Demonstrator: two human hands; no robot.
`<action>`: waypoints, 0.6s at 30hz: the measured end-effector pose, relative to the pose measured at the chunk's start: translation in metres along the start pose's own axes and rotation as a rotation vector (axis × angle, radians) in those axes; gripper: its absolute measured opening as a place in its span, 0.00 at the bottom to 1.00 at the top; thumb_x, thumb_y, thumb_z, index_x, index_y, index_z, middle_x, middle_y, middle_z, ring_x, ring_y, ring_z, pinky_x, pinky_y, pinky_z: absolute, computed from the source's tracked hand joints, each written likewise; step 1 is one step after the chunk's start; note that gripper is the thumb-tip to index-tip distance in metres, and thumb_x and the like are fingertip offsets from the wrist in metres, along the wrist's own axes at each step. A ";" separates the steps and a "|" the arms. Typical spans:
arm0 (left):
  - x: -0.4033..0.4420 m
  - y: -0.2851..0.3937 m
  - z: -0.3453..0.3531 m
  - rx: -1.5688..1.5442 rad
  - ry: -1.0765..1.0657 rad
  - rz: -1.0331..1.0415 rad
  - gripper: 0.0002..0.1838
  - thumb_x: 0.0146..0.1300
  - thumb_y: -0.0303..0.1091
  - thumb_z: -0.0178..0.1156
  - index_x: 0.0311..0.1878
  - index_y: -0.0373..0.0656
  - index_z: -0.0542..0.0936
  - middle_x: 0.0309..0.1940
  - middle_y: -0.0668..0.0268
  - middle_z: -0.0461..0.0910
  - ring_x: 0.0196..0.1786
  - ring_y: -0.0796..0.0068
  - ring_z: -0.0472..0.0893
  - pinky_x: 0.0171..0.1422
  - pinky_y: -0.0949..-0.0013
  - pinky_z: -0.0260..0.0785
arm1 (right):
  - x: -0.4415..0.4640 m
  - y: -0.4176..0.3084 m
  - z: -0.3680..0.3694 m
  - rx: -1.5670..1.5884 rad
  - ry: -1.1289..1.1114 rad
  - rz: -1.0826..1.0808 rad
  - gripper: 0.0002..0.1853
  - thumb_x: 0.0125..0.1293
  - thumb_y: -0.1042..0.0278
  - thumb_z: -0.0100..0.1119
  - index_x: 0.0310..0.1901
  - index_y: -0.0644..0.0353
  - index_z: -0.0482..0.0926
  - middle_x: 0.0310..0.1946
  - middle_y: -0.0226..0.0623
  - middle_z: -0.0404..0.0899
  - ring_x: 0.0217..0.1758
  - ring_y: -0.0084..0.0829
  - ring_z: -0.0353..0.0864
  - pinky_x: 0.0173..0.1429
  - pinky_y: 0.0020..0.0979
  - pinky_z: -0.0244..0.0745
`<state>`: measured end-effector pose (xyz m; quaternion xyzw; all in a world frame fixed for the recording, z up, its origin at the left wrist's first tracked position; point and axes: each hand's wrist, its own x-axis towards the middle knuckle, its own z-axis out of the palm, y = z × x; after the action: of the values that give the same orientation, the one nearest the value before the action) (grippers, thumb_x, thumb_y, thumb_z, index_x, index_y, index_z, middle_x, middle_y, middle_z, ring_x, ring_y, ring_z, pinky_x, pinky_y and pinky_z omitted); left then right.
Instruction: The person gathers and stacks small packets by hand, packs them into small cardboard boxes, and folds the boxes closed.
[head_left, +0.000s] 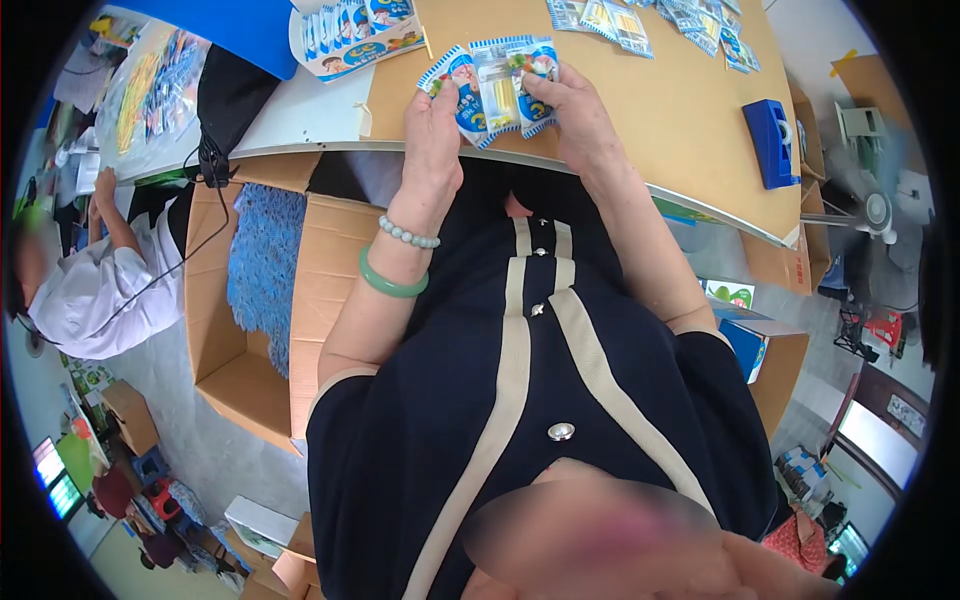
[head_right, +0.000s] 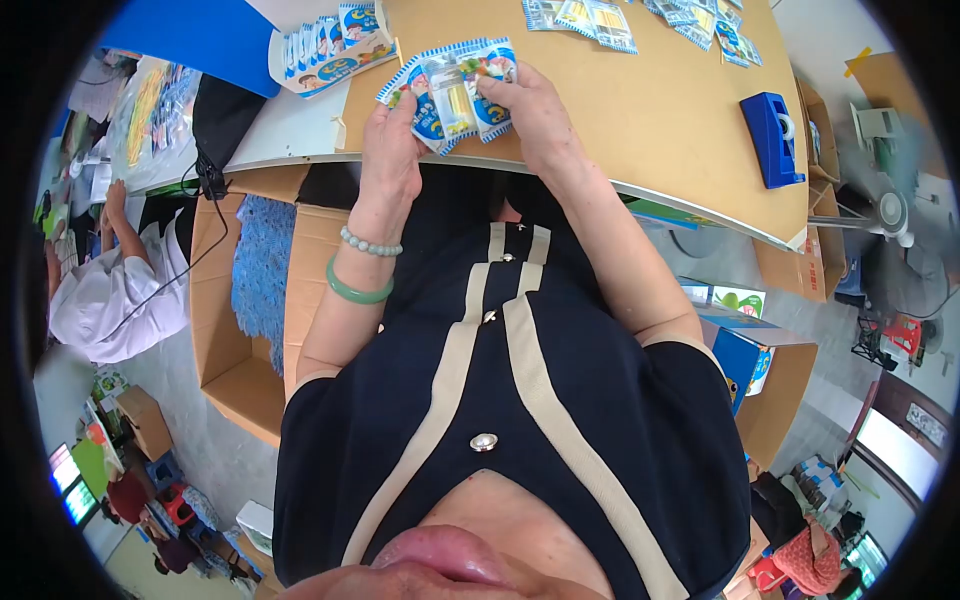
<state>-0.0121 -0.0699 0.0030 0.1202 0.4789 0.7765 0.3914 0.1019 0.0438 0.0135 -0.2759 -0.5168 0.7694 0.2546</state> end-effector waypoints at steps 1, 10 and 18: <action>-0.002 0.001 -0.002 0.000 0.006 -0.001 0.16 0.73 0.40 0.56 0.54 0.39 0.75 0.46 0.66 0.82 0.46 0.78 0.82 0.50 0.71 0.77 | 0.002 0.003 0.003 0.001 -0.003 0.005 0.17 0.68 0.65 0.60 0.53 0.65 0.75 0.46 0.34 0.81 0.49 0.22 0.79 0.52 0.29 0.74; -0.004 0.008 -0.021 0.100 0.069 0.183 0.14 0.72 0.34 0.56 0.54 0.35 0.76 0.45 0.63 0.82 0.44 0.74 0.83 0.46 0.70 0.78 | 0.022 0.040 0.064 -0.740 -0.119 -0.251 0.13 0.70 0.64 0.53 0.49 0.65 0.75 0.45 0.39 0.80 0.50 0.33 0.79 0.54 0.34 0.73; 0.012 0.025 -0.050 0.024 0.228 0.084 0.13 0.67 0.24 0.59 0.54 0.32 0.76 0.45 0.58 0.83 0.43 0.69 0.85 0.45 0.66 0.80 | 0.096 0.035 0.084 -1.489 0.249 -0.510 0.10 0.61 0.69 0.53 0.41 0.63 0.79 0.39 0.46 0.80 0.46 0.43 0.81 0.50 0.42 0.76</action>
<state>-0.0602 -0.1000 -0.0039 0.0556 0.5243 0.7949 0.3002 -0.0289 0.0419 -0.0088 -0.3307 -0.9100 0.1036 0.2275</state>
